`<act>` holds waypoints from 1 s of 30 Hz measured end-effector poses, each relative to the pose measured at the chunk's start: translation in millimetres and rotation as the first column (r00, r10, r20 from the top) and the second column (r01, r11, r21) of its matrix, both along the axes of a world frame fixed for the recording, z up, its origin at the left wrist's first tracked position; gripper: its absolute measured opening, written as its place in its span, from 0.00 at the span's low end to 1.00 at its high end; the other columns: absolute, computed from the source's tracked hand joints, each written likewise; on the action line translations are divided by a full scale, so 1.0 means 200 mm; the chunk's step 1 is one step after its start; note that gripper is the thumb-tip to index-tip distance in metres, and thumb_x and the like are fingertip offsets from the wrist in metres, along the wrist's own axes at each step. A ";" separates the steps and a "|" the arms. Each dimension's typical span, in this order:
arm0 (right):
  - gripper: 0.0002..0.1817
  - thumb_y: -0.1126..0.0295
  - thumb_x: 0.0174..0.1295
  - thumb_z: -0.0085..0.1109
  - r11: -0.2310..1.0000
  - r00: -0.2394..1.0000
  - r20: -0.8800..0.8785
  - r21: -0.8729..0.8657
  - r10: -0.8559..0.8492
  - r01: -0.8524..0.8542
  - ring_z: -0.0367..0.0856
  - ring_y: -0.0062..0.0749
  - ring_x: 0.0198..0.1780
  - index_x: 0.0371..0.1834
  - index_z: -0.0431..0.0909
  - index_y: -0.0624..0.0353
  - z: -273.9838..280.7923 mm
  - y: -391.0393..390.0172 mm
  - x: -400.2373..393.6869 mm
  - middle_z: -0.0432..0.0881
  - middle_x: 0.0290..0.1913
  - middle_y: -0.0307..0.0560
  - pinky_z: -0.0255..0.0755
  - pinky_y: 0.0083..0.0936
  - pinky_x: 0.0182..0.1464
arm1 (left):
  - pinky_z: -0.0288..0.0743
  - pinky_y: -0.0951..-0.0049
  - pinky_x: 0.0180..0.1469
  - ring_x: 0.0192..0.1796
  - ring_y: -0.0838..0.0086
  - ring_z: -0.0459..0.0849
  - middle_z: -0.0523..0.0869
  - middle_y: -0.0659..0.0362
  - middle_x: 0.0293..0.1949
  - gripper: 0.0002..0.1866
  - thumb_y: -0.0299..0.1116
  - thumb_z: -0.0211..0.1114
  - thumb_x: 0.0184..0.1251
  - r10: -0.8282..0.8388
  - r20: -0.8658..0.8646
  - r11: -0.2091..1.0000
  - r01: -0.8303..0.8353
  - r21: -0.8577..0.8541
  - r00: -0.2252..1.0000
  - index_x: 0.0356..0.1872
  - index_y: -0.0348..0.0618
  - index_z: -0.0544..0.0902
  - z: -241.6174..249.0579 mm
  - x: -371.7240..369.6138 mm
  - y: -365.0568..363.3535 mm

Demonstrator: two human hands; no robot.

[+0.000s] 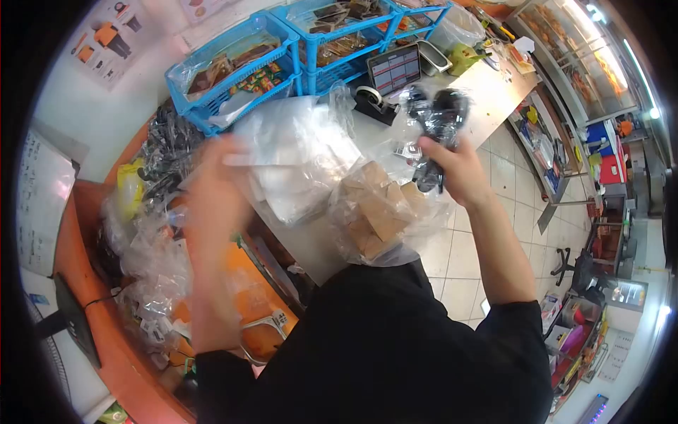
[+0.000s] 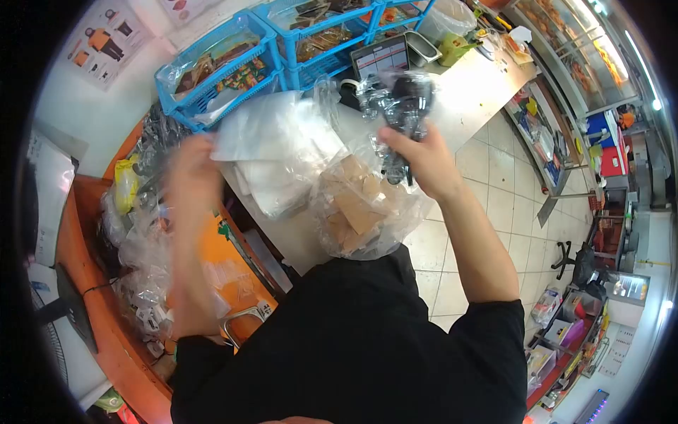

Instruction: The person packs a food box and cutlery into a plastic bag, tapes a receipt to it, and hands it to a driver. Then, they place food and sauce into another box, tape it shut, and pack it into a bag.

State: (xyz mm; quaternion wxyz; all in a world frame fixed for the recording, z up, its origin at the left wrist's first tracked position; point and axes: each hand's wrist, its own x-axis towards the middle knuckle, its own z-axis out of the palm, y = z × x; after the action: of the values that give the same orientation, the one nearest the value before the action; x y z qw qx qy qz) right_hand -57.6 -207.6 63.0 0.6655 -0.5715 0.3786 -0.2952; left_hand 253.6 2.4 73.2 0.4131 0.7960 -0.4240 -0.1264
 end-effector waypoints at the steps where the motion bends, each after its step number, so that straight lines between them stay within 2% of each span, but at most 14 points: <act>1: 0.19 0.65 0.66 0.74 0.993 0.970 -0.240 -0.114 -0.020 -0.008 0.83 0.24 0.41 0.52 0.79 0.64 0.01 0.00 0.03 0.87 0.43 0.42 0.78 0.27 0.44 | 0.69 0.61 0.74 0.70 0.55 0.80 0.82 0.48 0.66 0.16 0.28 0.69 0.70 -0.416 -0.041 0.894 0.400 -0.203 0.908 0.57 0.40 0.82 -0.16 -0.22 -0.09; 3: 0.23 0.61 0.64 0.75 0.929 0.907 -0.419 -0.347 -0.033 -0.127 0.84 0.30 0.43 0.53 0.79 0.66 -0.01 -0.03 0.03 0.88 0.42 0.46 0.78 0.32 0.48 | 0.65 0.55 0.77 0.72 0.49 0.77 0.78 0.41 0.69 0.25 0.29 0.69 0.68 -0.706 0.100 0.674 0.708 -0.210 0.701 0.65 0.38 0.76 -0.26 -0.68 -0.30; 7: 0.26 0.60 0.62 0.74 0.894 0.798 -0.602 -0.344 0.024 -0.286 0.87 0.43 0.47 0.56 0.78 0.66 0.06 -0.08 -0.10 0.89 0.44 0.54 0.78 0.39 0.53 | 0.69 0.51 0.70 0.67 0.47 0.78 0.83 0.43 0.61 0.26 0.28 0.70 0.65 -0.820 -0.086 0.563 0.824 0.056 0.566 0.64 0.40 0.77 -0.26 -0.85 -0.36; 9: 0.24 0.65 0.61 0.73 0.831 0.594 -0.792 -0.231 0.141 -0.506 0.86 0.47 0.47 0.58 0.77 0.63 0.07 -0.10 -0.20 0.88 0.45 0.59 0.77 0.40 0.53 | 0.69 0.51 0.68 0.64 0.48 0.79 0.85 0.45 0.57 0.24 0.27 0.70 0.64 -0.826 -0.242 0.451 0.854 0.260 0.510 0.62 0.41 0.79 -0.25 -0.76 -0.34; 11: 0.25 0.64 0.59 0.70 0.662 0.296 -0.885 0.018 0.359 -0.749 0.85 0.59 0.55 0.57 0.77 0.64 0.11 -0.12 -0.26 0.88 0.49 0.64 0.78 0.46 0.57 | 0.69 0.53 0.66 0.59 0.52 0.80 0.86 0.48 0.49 0.16 0.25 0.70 0.62 -0.898 -0.047 0.402 0.859 0.316 0.438 0.52 0.41 0.84 -0.28 -0.65 -0.23; 13: 0.24 0.65 0.59 0.70 0.578 0.104 -0.898 0.183 0.427 -0.795 0.86 0.58 0.54 0.56 0.77 0.63 0.07 -0.10 -0.27 0.88 0.47 0.62 0.79 0.46 0.57 | 0.70 0.60 0.64 0.64 0.57 0.79 0.85 0.49 0.54 0.06 0.23 0.68 0.62 -0.797 0.038 0.596 0.776 0.205 0.602 0.39 0.42 0.84 -0.21 -0.54 -0.14; 14: 0.24 0.65 0.59 0.70 0.577 0.112 -0.892 0.182 0.437 -0.797 0.86 0.58 0.54 0.56 0.77 0.63 0.04 -0.09 -0.25 0.88 0.47 0.62 0.79 0.46 0.57 | 0.70 0.60 0.64 0.64 0.57 0.79 0.85 0.49 0.54 0.06 0.23 0.68 0.62 -0.798 0.034 0.593 0.775 0.219 0.602 0.39 0.42 0.84 -0.21 -0.51 -0.09; 16: 0.24 0.66 0.57 0.71 0.534 0.176 -0.946 -0.004 0.272 -0.846 0.86 0.57 0.53 0.57 0.78 0.59 -0.05 -0.07 -0.16 0.88 0.49 0.58 0.80 0.45 0.56 | 0.67 0.61 0.67 0.64 0.61 0.78 0.82 0.52 0.55 0.08 0.20 0.68 0.61 -0.530 -0.148 0.839 0.492 -0.232 0.835 0.38 0.43 0.80 -0.26 -0.49 -0.01; 18: 0.22 0.68 0.55 0.73 0.522 0.582 -0.764 -0.389 0.277 -0.759 0.86 0.51 0.56 0.54 0.81 0.54 -0.15 -0.02 -0.03 0.88 0.50 0.52 0.77 0.46 0.63 | 0.65 0.64 0.69 0.66 0.64 0.75 0.79 0.53 0.59 0.09 0.18 0.66 0.64 -0.442 -0.302 0.881 0.344 -0.326 0.845 0.37 0.44 0.78 -0.30 -0.52 0.02; 19: 0.22 0.68 0.55 0.73 0.512 0.581 -0.762 -0.391 0.285 -0.764 0.86 0.51 0.56 0.54 0.81 0.54 -0.22 -0.03 0.05 0.88 0.50 0.52 0.77 0.46 0.63 | 0.63 0.66 0.71 0.68 0.67 0.73 0.77 0.54 0.63 0.10 0.16 0.65 0.66 -0.371 -0.452 0.896 0.183 -0.405 0.811 0.37 0.46 0.76 -0.31 -0.54 0.03; 21: 0.26 0.67 0.55 0.72 0.124 0.567 -0.807 -0.554 0.163 -0.824 0.83 0.46 0.62 0.60 0.80 0.48 -0.36 -0.07 0.18 0.85 0.57 0.48 0.71 0.50 0.68 | 0.64 0.68 0.70 0.65 0.70 0.75 0.78 0.56 0.60 0.11 0.15 0.65 0.66 -0.299 -0.327 0.908 0.162 -0.386 0.897 0.41 0.45 0.77 -0.32 -0.58 -0.01; 25: 0.26 0.67 0.54 0.73 -0.128 0.611 -0.790 -0.602 -0.047 -0.788 0.82 0.43 0.63 0.59 0.82 0.45 -0.30 -0.07 0.21 0.84 0.57 0.48 0.65 0.53 0.73 | 0.74 0.72 0.63 0.57 0.74 0.81 0.80 0.59 0.54 0.15 0.15 0.66 0.67 -0.020 -0.579 0.936 -0.188 -0.298 0.815 0.51 0.41 0.79 -0.28 -0.64 -0.12; 28: 0.24 0.67 0.54 0.73 -0.012 0.604 -0.794 -0.606 0.071 -0.795 0.82 0.47 0.62 0.57 0.84 0.50 -0.17 -0.03 0.20 0.82 0.60 0.50 0.69 0.50 0.70 | 0.76 0.76 0.57 0.53 0.76 0.82 0.82 0.60 0.50 0.16 0.15 0.66 0.68 -0.046 -0.689 0.890 -0.284 -0.358 0.723 0.55 0.40 0.79 -0.31 -0.70 -0.17; 30: 0.22 0.67 0.53 0.73 0.308 0.422 -0.804 -0.311 0.418 -0.899 0.82 0.51 0.60 0.53 0.85 0.55 -0.20 -0.01 0.21 0.82 0.58 0.55 0.73 0.47 0.64 | 0.77 0.76 0.57 0.55 0.75 0.82 0.83 0.57 0.52 0.15 0.16 0.65 0.71 -0.159 -0.732 0.825 -0.318 -0.467 0.662 0.55 0.40 0.77 -0.41 -0.68 -0.17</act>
State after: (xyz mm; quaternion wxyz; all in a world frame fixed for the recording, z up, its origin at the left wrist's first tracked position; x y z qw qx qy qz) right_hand -16.0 -210.2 22.9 0.2880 -0.9445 0.1214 0.1011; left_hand 116.8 -31.5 -8.7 0.7681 0.5347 -0.1978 -0.2915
